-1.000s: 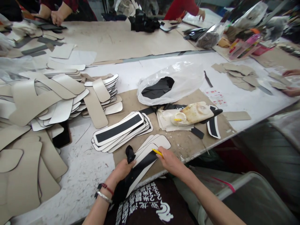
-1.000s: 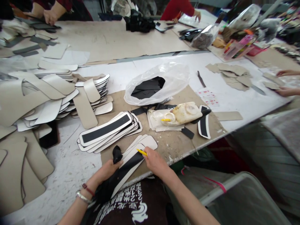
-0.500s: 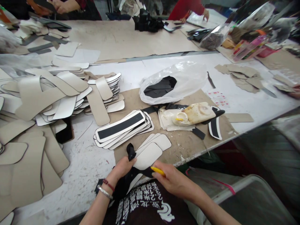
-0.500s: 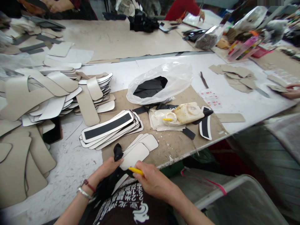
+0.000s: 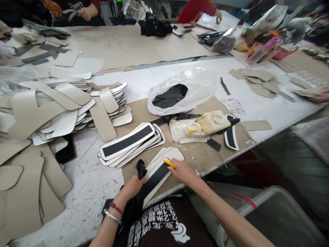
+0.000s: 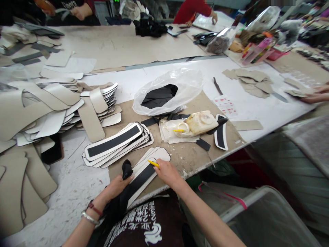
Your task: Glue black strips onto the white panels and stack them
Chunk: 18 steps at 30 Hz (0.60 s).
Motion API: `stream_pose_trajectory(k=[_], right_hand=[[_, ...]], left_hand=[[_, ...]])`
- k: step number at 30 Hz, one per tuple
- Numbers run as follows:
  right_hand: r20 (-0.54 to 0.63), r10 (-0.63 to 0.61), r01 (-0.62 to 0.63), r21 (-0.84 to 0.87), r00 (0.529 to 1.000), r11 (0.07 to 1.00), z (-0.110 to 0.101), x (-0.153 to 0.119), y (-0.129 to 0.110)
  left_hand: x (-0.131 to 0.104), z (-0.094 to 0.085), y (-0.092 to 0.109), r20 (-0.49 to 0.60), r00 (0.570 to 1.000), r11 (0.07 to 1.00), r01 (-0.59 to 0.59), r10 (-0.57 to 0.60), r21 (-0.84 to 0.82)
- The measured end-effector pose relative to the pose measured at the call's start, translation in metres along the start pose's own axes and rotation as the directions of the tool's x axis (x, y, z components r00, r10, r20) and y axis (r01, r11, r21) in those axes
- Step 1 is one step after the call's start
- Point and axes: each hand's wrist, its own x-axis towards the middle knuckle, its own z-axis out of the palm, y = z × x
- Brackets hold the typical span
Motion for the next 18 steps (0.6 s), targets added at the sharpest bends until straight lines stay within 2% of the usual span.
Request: stream_pose_trajectory(k=[6, 18], right_hand=[[0.025, -0.023, 0.022, 0.026, 0.999, 0.999, 0.002, 0.005, 0.006], [0.03, -0.029, 0.027, 0.054, 0.999, 0.998, 0.008, 0.011, 0.013]], left_hand=[[0.0, 0.001, 0.0, 0.014, 1.0, 1.0, -0.003, 0.003, -0.008], [0.001, 0.005, 0.005, -0.095, 0.989, 0.991, 0.119, -0.113, 0.063]])
